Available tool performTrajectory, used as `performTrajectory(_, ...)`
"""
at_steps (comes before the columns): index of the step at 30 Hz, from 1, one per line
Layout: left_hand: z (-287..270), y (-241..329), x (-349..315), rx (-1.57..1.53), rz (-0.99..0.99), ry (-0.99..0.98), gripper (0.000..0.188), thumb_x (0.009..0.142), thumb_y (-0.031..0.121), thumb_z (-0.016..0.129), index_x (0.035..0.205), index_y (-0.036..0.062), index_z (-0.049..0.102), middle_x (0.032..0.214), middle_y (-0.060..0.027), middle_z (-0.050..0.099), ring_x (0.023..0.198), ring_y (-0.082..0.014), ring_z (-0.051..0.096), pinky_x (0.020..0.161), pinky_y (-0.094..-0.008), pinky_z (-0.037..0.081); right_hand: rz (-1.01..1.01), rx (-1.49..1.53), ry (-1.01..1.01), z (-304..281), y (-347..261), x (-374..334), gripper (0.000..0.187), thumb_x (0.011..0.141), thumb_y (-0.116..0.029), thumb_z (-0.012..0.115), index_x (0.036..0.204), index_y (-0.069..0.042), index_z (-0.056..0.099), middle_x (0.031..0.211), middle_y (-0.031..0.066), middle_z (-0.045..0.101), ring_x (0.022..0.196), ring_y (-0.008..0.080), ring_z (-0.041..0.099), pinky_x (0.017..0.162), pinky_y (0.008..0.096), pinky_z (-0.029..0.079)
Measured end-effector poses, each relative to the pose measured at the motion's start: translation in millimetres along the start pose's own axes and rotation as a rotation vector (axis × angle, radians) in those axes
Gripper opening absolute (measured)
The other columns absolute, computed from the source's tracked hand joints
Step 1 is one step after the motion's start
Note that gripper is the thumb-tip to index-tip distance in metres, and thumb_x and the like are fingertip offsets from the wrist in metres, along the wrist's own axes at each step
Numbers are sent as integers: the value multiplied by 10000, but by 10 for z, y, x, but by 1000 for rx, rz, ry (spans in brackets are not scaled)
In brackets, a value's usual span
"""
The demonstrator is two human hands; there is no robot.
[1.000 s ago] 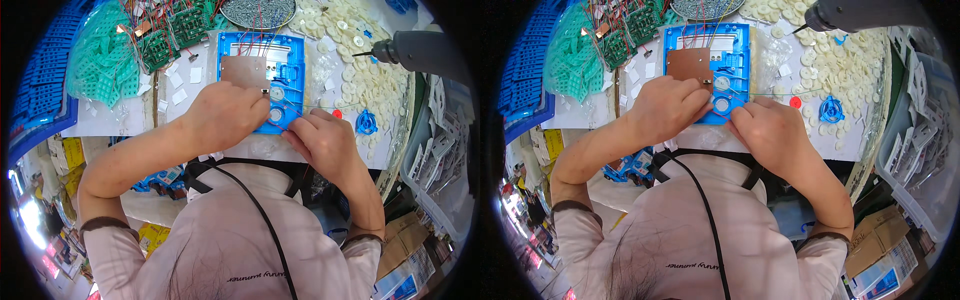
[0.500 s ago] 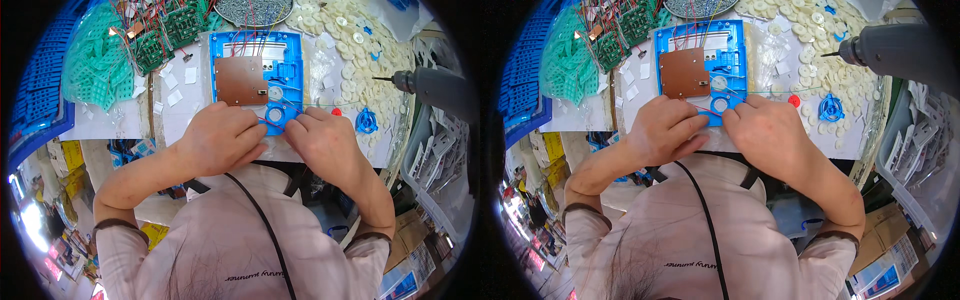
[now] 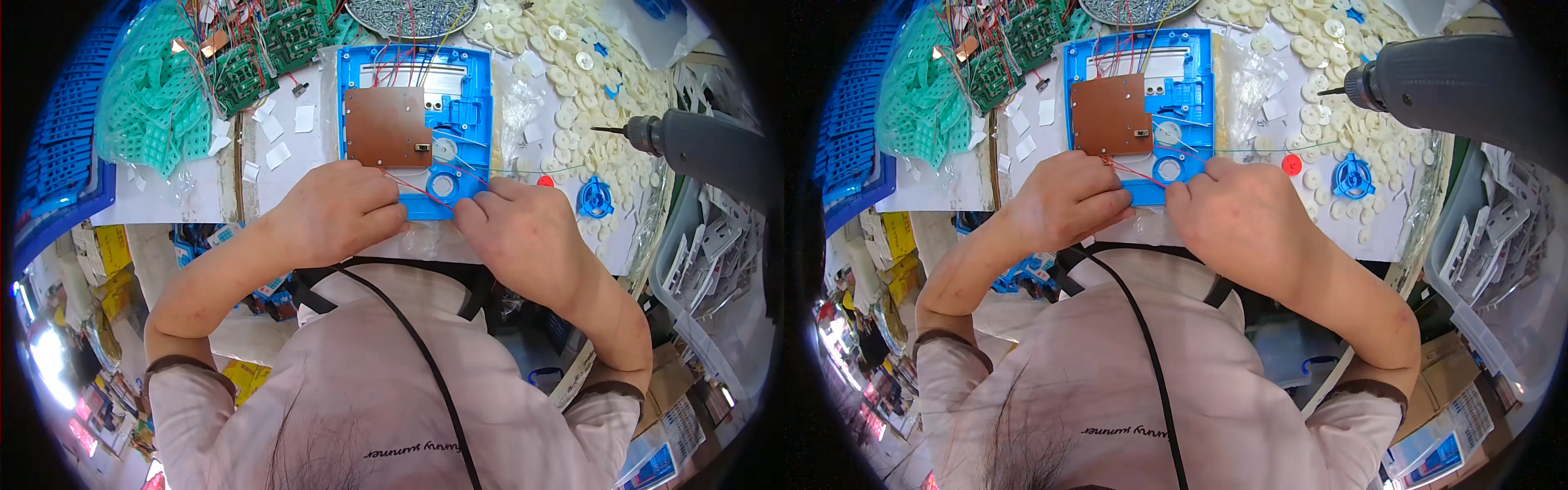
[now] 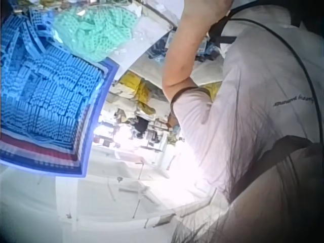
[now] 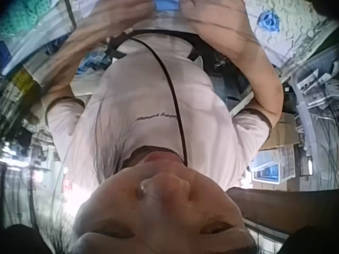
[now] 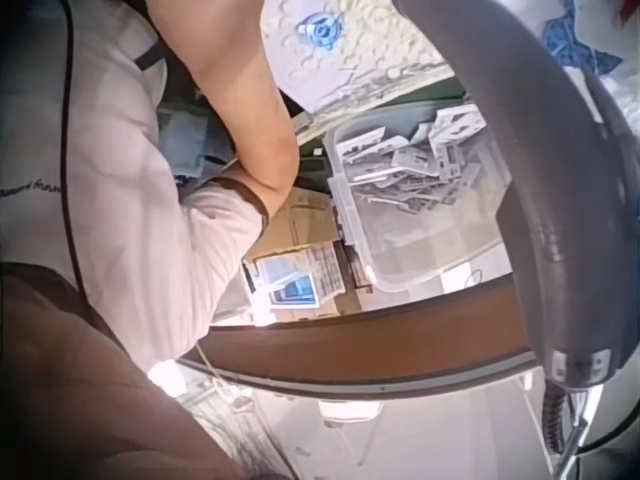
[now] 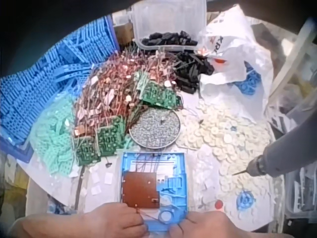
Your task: Assembling the internal components and housing of a calculator at a workbench.
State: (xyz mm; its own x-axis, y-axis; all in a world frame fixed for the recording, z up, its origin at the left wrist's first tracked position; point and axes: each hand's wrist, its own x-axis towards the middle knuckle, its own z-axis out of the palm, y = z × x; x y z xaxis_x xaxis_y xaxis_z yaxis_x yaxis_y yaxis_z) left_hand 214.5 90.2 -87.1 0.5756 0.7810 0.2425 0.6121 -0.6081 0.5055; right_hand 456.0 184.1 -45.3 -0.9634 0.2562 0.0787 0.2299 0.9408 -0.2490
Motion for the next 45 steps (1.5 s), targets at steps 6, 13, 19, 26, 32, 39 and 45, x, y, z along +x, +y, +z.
performTrajectory(6, 6, -19, -22, -23, 20, 12, 220, 756, 146, 791, 927, 83, 668, 865, -46, 597, 776, -250, 620, 631, -368, 473, -40, 192, 295, 401, 197, -278, 202, 743, -129, 798, 894, -108, 666, 632, 18, 532, 589, 195, 562, 448, 321, 421)
performTrajectory(13, 98, 175, 49, -14, 20, 206, 417, 735, 215, 801, 1116, 83, 694, 1030, -55, 649, 839, -227, 607, 769, -400, 467, 296, 538, 208, 339, 101, -405, 254, 800, -112, 815, 1036, -77, 727, 659, 38, 593, 527, 182, 544, 474, 299, 418)
performTrajectory(19, 216, 246, 128, 59, -8, 79, 508, 752, 277, 780, 1220, 101, 689, 1179, 10, 623, 972, -188, 577, 884, -431, 406, 640, 834, 116, 243, -7, -347, 129, 872, -36, 726, 997, -6, 722, 677, 79, 634, 539, 128, 563, 507, 270, 429)
performTrajectory(26, 224, 289, 168, 107, -16, 68, 490, 730, 255, 783, 1182, 88, 697, 1162, 19, 624, 925, -177, 571, 829, -405, 399, 697, 855, -25, 106, 3, -230, 53, 903, -72, 679, 920, -22, 668, 675, 116, 628, 554, 224, 600, 534, 322, 453)
performTrajectory(32, 228, 314, 173, 182, -11, 66, 437, 743, 206, 763, 1157, 88, 691, 1113, 7, 633, 902, -183, 565, 855, -412, 395, 608, 775, -92, 42, 51, -162, 76, 898, -108, 681, 908, -42, 646, 703, 153, 640, 601, 313, 636, 551, 377, 472)
performTrajectory(39, 16, 221, 140, 112, -127, 201, 406, 784, 149, 744, 1180, 114, 663, 1108, -14, 637, 1003, -221, 586, 913, -445, 389, 531, 478, 267, -162, 270, 515, 160, 899, -204, 690, 833, -58, 691, 703, 161, 667, 620, 328, 668, 555, 412, 504)
performTrajectory(45, -6, 58, 104, 139, -324, 301, 321, 806, 104, 726, 1123, 103, 671, 1116, -39, 655, 1032, -244, 614, 938, -452, 383, 594, -103, 135, 108, 394, 1074, 297, 833, -339, 711, 716, -66, 711, 718, 154, 694, 654, 344, 692, 582, 447, 541)
